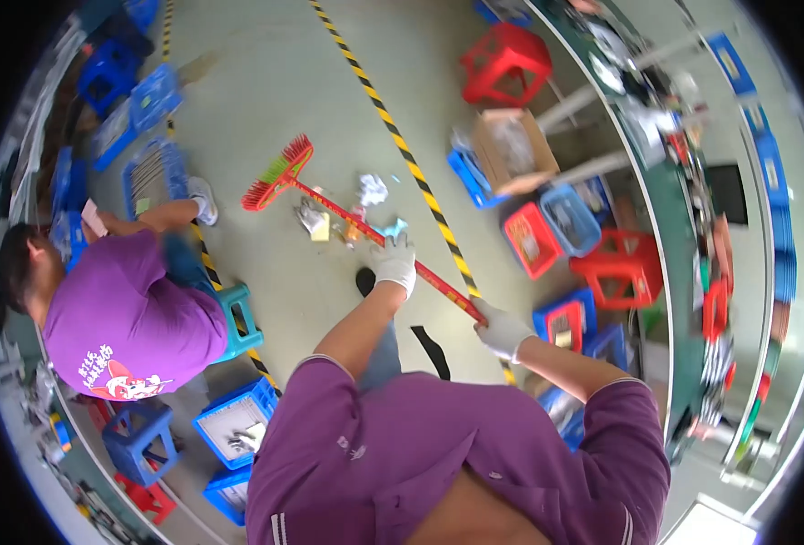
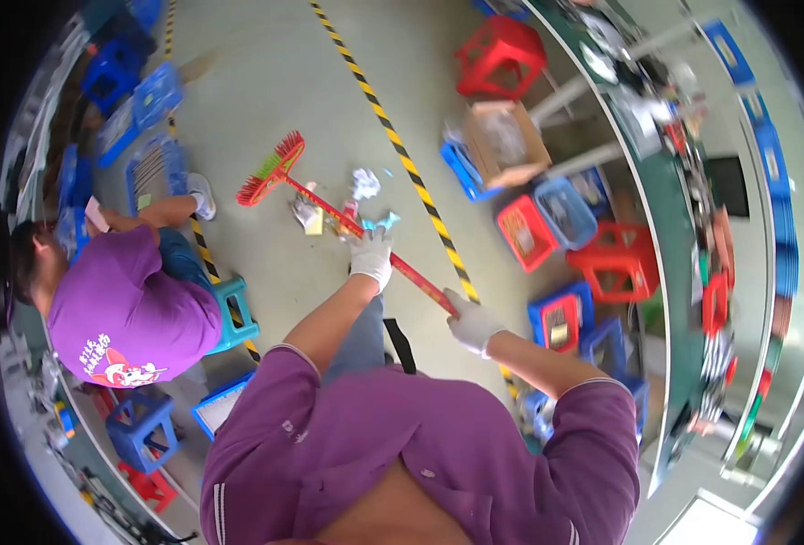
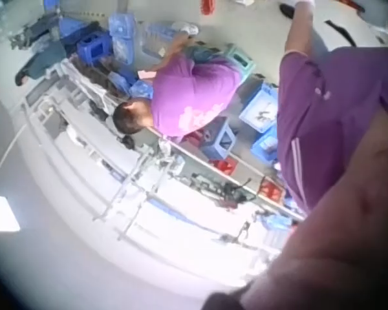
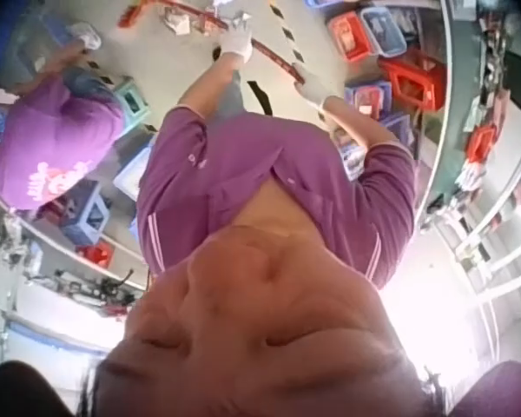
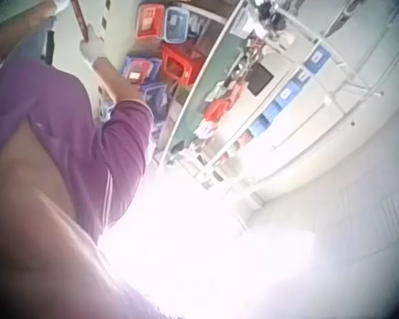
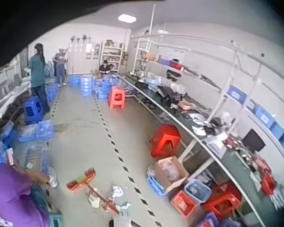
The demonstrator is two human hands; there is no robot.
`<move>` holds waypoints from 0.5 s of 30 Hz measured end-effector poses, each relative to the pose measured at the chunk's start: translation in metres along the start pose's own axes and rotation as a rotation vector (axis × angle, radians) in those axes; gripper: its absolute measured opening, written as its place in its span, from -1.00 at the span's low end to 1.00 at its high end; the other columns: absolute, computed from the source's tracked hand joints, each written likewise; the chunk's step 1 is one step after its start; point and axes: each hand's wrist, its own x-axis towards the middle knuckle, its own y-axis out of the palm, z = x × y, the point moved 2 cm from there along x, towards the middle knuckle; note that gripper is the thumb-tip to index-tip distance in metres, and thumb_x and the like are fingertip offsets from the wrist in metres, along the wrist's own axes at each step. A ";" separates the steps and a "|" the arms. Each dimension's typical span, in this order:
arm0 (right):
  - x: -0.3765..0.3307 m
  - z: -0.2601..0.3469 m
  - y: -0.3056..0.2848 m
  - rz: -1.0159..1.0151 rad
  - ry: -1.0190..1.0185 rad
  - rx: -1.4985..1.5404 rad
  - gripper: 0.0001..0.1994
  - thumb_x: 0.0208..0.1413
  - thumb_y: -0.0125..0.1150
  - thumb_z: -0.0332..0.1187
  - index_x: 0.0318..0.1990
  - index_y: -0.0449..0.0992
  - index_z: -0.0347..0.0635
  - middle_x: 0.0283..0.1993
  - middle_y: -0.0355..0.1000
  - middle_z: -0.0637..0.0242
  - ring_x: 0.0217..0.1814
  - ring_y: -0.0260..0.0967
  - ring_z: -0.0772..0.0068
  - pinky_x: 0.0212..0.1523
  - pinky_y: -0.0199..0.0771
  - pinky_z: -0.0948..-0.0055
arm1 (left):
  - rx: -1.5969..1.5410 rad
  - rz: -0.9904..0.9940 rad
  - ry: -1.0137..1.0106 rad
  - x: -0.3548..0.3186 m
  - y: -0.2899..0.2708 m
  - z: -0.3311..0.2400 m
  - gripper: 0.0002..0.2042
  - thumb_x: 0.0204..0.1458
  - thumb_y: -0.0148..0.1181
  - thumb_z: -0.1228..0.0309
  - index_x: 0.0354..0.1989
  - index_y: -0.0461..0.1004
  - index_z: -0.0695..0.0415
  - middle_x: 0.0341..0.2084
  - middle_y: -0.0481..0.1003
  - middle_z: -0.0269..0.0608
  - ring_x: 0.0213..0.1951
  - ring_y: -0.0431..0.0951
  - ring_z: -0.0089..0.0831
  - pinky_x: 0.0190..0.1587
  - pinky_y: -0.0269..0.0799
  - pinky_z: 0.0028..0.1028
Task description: Sweep debris and trash on a factory floor into a pile using a broom and dustpan.
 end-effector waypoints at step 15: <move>-0.354 -0.247 0.207 0.172 0.511 -0.082 -0.59 0.10 -0.19 -0.25 0.13 0.15 0.40 -0.38 0.44 0.05 -0.36 0.41 0.00 -0.34 0.38 0.09 | 0.250 1.030 -0.465 -0.484 0.137 0.323 -0.68 0.01 -0.18 0.36 -0.19 0.49 0.14 -0.13 0.42 -0.02 -0.06 0.42 -0.14 -0.08 0.36 -0.27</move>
